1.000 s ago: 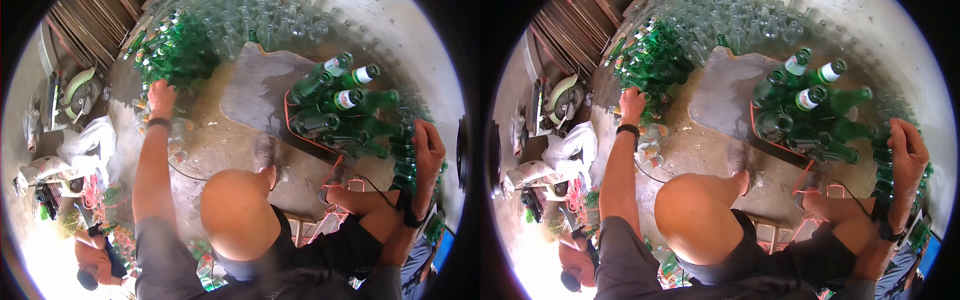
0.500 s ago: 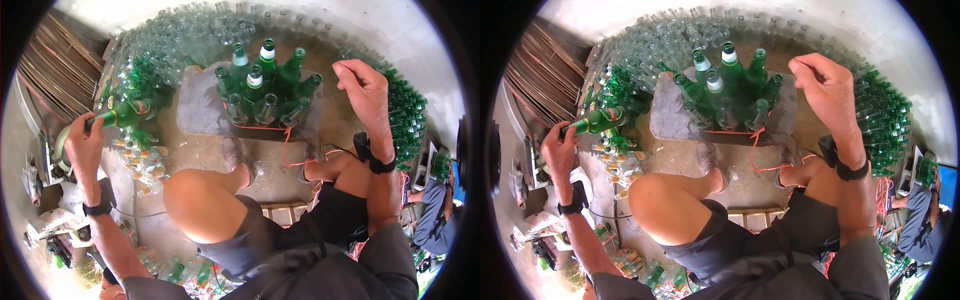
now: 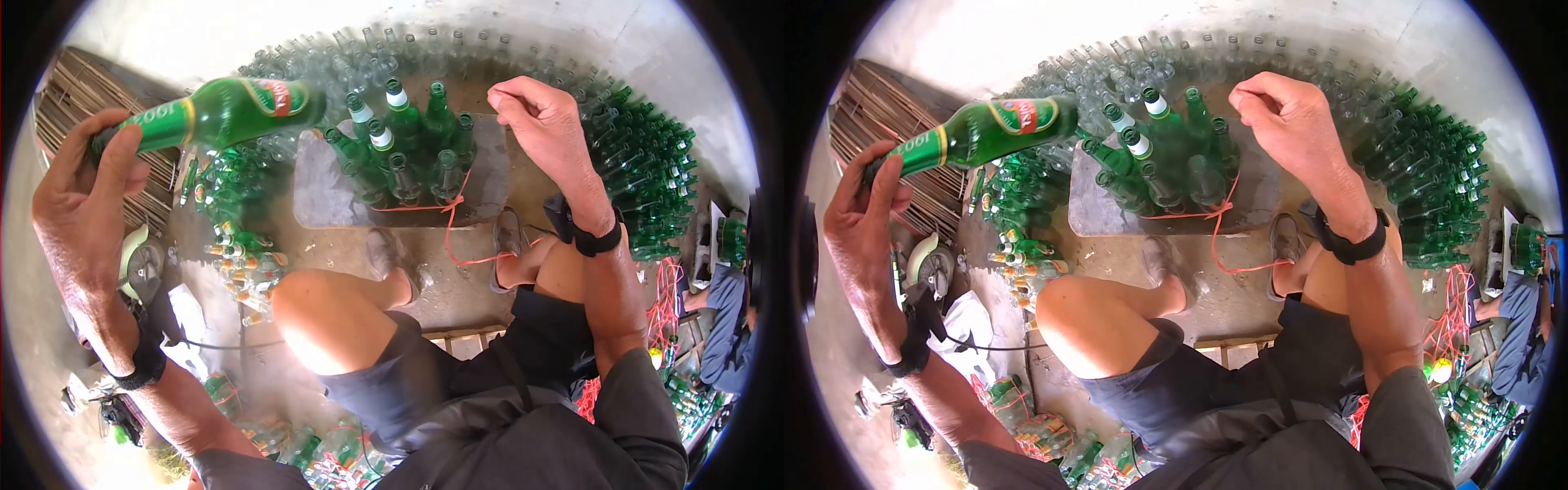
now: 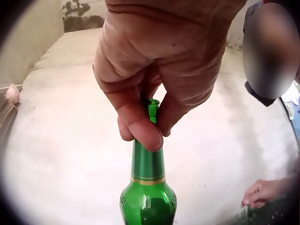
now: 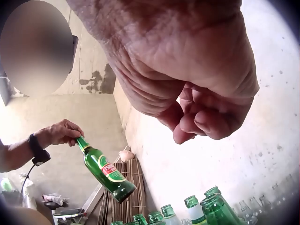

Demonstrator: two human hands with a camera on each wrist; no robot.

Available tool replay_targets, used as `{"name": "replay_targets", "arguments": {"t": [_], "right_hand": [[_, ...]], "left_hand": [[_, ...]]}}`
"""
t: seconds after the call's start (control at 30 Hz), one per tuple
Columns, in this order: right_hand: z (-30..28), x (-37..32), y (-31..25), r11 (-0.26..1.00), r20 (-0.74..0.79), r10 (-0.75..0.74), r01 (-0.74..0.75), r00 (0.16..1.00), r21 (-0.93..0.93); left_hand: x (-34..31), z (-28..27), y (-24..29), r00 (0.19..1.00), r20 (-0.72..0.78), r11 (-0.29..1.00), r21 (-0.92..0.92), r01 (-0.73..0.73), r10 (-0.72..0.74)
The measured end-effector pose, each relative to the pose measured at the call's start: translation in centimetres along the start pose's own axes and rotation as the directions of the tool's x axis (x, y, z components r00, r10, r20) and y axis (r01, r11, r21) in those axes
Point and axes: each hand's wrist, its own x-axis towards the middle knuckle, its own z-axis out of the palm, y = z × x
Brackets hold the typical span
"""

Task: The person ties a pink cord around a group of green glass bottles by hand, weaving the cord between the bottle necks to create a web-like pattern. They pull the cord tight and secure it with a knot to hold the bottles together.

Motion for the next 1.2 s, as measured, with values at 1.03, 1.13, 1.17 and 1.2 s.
{"name": "replay_targets", "arguments": {"t": [1.03, 1.13, 1.17, 1.2], "right_hand": [[0.0, -0.1, 0.8, 0.966, 0.159, -0.072, 0.108, 0.985, -0.236], [0.3, -0.1, 0.7, 0.947, 0.222, -0.062, 0.128, 0.973, -0.296], [0.5, -0.1, 0.7, 0.94, 0.244, -0.047, 0.126, 0.969, -0.316], [0.7, -0.1, 0.6, 0.94, 0.245, -0.047, 0.125, 0.968, -0.316]], "left_hand": [[0.0, 15.6, 7.1, 0.92, 0.319, 0.973, -0.067, -0.219, 0.229], [-0.1, 16.6, 6.8, 0.908, 0.306, 0.957, -0.068, -0.281, 0.288], [-0.1, 16.9, 6.8, 0.898, 0.294, 0.944, -0.059, -0.326, 0.328], [-0.1, 17.0, 6.9, 0.898, 0.294, 0.944, -0.059, -0.325, 0.327]]}}
